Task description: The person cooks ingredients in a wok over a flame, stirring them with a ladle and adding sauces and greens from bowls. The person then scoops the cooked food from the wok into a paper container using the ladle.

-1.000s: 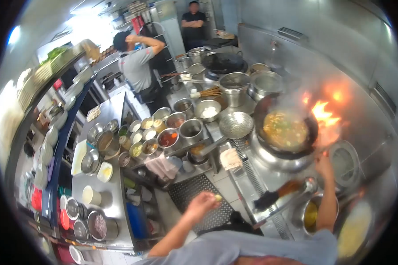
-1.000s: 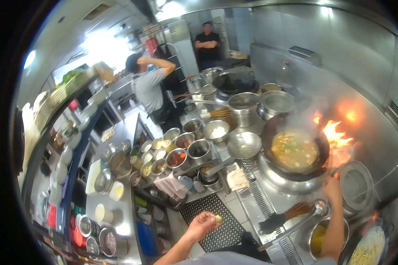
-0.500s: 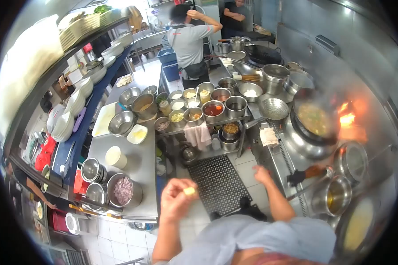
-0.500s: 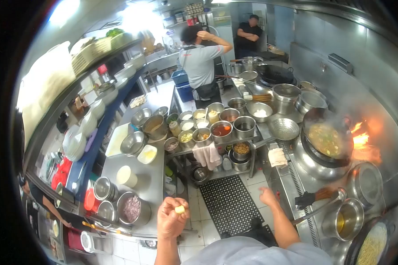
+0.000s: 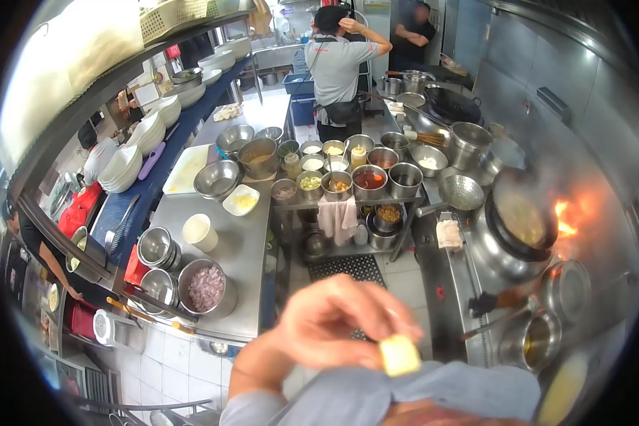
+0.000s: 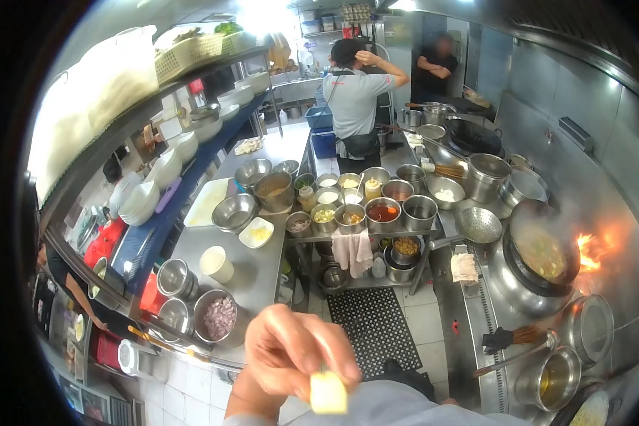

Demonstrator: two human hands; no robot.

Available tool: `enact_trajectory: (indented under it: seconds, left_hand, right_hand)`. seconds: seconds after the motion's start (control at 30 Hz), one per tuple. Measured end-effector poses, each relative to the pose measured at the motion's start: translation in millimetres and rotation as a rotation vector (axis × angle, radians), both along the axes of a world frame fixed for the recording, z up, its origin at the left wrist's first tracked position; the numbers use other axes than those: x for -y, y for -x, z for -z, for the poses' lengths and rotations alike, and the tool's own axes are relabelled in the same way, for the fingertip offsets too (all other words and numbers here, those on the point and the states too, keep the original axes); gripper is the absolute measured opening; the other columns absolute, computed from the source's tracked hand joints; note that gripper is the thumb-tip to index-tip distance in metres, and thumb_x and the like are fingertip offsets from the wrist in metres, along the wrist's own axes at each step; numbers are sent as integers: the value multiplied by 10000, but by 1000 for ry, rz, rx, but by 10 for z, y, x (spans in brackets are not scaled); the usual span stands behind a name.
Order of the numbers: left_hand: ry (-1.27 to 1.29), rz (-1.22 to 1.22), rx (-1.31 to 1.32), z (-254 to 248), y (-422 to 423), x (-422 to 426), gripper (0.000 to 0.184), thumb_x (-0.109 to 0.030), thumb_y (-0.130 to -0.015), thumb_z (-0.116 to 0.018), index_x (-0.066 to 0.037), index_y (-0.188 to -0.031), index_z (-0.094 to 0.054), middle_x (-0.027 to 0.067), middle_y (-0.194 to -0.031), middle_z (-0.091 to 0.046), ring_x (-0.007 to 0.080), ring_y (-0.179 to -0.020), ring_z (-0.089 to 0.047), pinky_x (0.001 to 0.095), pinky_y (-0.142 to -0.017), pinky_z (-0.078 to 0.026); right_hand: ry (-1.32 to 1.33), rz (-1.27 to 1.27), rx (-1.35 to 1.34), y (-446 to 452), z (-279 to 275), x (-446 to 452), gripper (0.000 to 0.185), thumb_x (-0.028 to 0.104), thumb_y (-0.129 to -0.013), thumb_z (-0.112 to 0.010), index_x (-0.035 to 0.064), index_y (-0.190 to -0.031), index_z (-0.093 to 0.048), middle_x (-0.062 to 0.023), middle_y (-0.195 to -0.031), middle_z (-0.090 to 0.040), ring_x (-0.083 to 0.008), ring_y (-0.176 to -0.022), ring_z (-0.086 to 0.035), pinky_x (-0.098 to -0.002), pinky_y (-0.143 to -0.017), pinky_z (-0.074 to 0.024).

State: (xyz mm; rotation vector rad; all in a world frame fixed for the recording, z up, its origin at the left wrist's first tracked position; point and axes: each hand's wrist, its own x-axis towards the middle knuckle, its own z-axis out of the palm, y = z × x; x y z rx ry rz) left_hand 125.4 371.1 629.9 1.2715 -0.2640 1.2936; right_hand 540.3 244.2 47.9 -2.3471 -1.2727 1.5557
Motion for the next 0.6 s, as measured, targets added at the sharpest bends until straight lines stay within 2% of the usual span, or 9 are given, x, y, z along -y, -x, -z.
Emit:
enact_trajectory:
  seconds: [0.07, 0.17, 0.27, 0.37, 0.4, 0.43, 0.47, 0.57, 0.6]
  left_hand:
    - [-83, 165, -67, -160, -117, -58, 189, -61, -851, -700, 33, -933, -558, 370, -1037, -597, 395, -845, -646, 467, -700, -541]
    - [-170, 419, -105, -287, -210, -113, 86, -39, -870, -671, 23, -906, -623, 223, -1010, -652, 343, -999, -625, 393, -826, -513]
    - [-358, 465, 67, -303, -385, -215, 134, -93, -875, -682, 33, -897, -642, 232, -1015, -649, 364, -980, -621, 421, -838, -487]
    - [-306, 282, 116, -66, -424, -524, 298, -257, -953, -576, 22, -891, -660, 322, -1106, -606, 461, -996, -589, 549, -813, -492]
    - [-55, 140, 28, 133, -331, -523, 308, -277, -961, -559, 11, -1015, -653, 305, -1176, -582, 446, -1051, -577, 542, -861, -482]
    - [46, 132, -79, 453, -221, -739, 430, -295, -894, -662, 20, -1179, -596, 240, -1322, -511, 338, -1203, -517, 478, -1021, -410]
    - [138, -128, -301, 769, -103, -864, 401, -279, -925, -621, 9, -1201, -581, 213, -1319, -525, 303, -1226, -509, 441, -1026, -411]
    - [509, -641, -971, 2114, 206, -952, 387, -237, -919, -631, -41, -1249, -579, 122, -1203, -632, 197, -1113, -593, 318, -952, -463]
    - [548, -718, -1023, 2734, 368, -892, 391, -249, -918, -629, -51, -1252, -586, 116, -1171, -648, 198, -1066, -615, 315, -917, -479]
  right_hand:
    - [20, 37, -10, -15, -60, -7, 255, 215, -811, -581, 56, -973, -697, -138, -941, -680, -269, -853, -640, -388, -721, -505]
    - [28, 72, -30, -41, -125, -44, 238, 194, -791, -597, 52, -948, -707, -137, -906, -687, -263, -810, -647, -377, -690, -508]
    - [20, 84, -78, -101, -183, -92, 222, 173, -772, -613, 48, -923, -717, -136, -871, -694, -257, -766, -653, -365, -659, -512]
    - [-55, 132, -382, -212, -178, -418, 207, 152, -753, -629, 43, -899, -727, -135, -837, -702, -251, -723, -660, -354, -628, -515]
    - [-64, 177, -505, -250, -163, -567, 202, 145, -746, -635, 42, -891, -730, -135, -825, -704, -249, -709, -662, -350, -618, -516]
    - [-92, 115, -292, -69, -355, -793, 215, 159, -768, -625, 37, -916, -722, -127, -852, -706, -240, -721, -651, -344, -638, -514]
    - [-97, 61, -79, 215, -759, -1043, 228, 173, -791, -615, 32, -941, -713, -119, -879, -708, -230, -733, -641, -339, -657, -512]
    - [-254, 19, -199, 603, -2071, -1547, 269, 241, -873, -632, 51, -1060, -667, -99, -971, -681, -177, -805, -631, -328, -638, -510]
    - [-249, 267, -659, 724, -2394, -1669, 261, 216, -861, -633, 56, -1063, -673, -109, -979, -689, -214, -868, -648, -354, -700, -522]
